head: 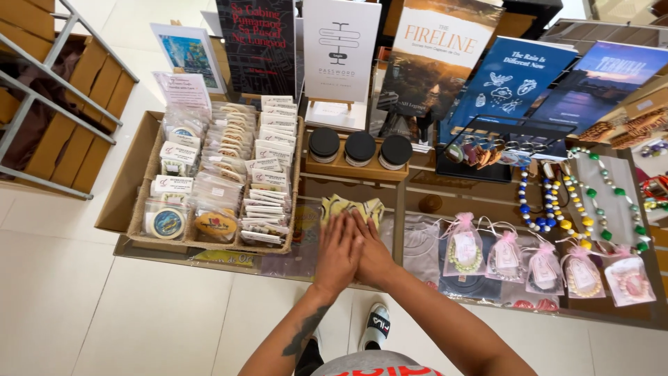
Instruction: Cleaning and organizing various retail items on a display table using a yellow cloth.
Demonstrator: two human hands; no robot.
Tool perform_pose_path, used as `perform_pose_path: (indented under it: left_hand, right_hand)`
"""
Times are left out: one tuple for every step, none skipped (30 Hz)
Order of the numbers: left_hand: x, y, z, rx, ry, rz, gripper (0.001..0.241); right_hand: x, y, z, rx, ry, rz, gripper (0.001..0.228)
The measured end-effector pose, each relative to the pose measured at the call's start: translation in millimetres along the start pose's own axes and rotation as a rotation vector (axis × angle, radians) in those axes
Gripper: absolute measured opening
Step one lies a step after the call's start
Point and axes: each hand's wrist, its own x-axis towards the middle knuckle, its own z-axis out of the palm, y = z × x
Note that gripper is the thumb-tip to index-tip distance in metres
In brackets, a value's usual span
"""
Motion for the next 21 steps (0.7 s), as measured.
perform_pose_path:
  left_hand:
    - [1.7, -8.6, -6.3, 0.002, 0.002, -0.004, 0.059]
    - [2.0, -17.0, -12.7, -0.011, 0.031, -0.055, 0.058]
    - [2.5, -25.1, -18.7, -0.024, 0.061, -0.105, 0.057]
    - [5.7, -32.8, -21.7, -0.023, 0.056, -0.108, 0.057]
    - [8.8, -40.3, -24.5, -0.062, 0.094, -0.14, 0.056]
    - [12.3, -46.6, -26.0, -0.103, 0.136, -0.172, 0.056]
    - [15.2, -50.2, -23.8, -0.104, 0.134, -0.176, 0.056]
    - [19.6, -53.6, -21.3, -0.174, 0.143, -0.209, 0.055]
    - [23.9, -56.4, -18.7, -0.244, 0.152, -0.241, 0.055]
    - [26.6, -55.3, -14.5, -0.246, 0.149, -0.239, 0.055]
    - [29.4, -53.5, -10.0, -0.162, 0.165, -0.199, 0.053]
    - [33.3, -51.5, -5.3, -0.078, 0.18, -0.156, 0.051]
    - [36.6, -46.4, -0.1, -0.081, 0.177, -0.151, 0.051]
    - [39.4, -40.5, 6.0, -0.09, 0.16, -0.132, 0.051]
    - [42.1, -34.3, 12.4, -0.1, 0.144, -0.114, 0.051]
    - [44.3, -27.6, 19.9, -0.105, 0.138, -0.108, 0.051]
    - [46.4, -20.7, 27.4, -0.112, 0.122, -0.079, 0.052]
    - [49.0, -13.9, 34.8, -0.118, 0.108, -0.049, 0.052]
    - [51.3, -6.2, 41.0, -0.123, 0.103, -0.043, 0.052]
    - [52.8, 1.4, 46.9, -0.123, 0.068, -0.021, 0.053]
    - [54.2, 8.8, 52.7, -0.123, 0.033, 0.0, 0.054]
  right_hand:
    - [16.7, 1.8, 9.9, 0.0, -0.002, -0.004, 0.087]
    - [32.3, 2.9, 20.7, 0.001, 0.07, -0.052, 0.086]
    - [47.8, 4.3, 31.6, 0.002, 0.143, -0.098, 0.086]
    - [55.8, -3.1, 24.7, 0.007, 0.14, -0.097, 0.086]
    - [63.7, -10.2, 17.8, 0.01, 0.162, -0.117, 0.085]
    - [70.9, -15.8, 10.3, 0.009, 0.182, -0.138, 0.084]
    - [74.2, -14.5, 12.6, 0.01, 0.178, -0.138, 0.084]
    - [77.9, -12.1, 13.9, 0.038, 0.185, -0.138, 0.082]
    - [81.1, -9.5, 15.1, 0.066, 0.193, -0.138, 0.08]
    - [79.5, -5.5, 15.4, 0.065, 0.193, -0.133, 0.08]
    - [77.4, -1.1, 15.5, 0.087, 0.221, -0.13, 0.078]
    - [75.4, 4.0, 14.9, 0.108, 0.253, -0.126, 0.076]
    - [70.4, 10.0, 13.1, 0.106, 0.255, -0.12, 0.076]
    - [64.1, 16.4, 11.8, 0.099, 0.258, -0.094, 0.076]
    - [57.6, 23.1, 10.5, 0.091, 0.261, -0.068, 0.076]
    - [50.4, 31.5, 10.6, 0.09, 0.263, -0.058, 0.076]
    - [42.8, 40.0, 10.6, 0.085, 0.257, -0.029, 0.077]
    - [35.9, 48.4, 10.4, 0.079, 0.251, -0.002, 0.077]
    - [27.6, 56.5, 10.0, 0.078, 0.253, 0.007, 0.077]
    - [19.2, 63.9, 10.1, 0.074, 0.247, 0.042, 0.078]
    - [10.9, 70.9, 10.3, 0.07, 0.241, 0.078, 0.079]
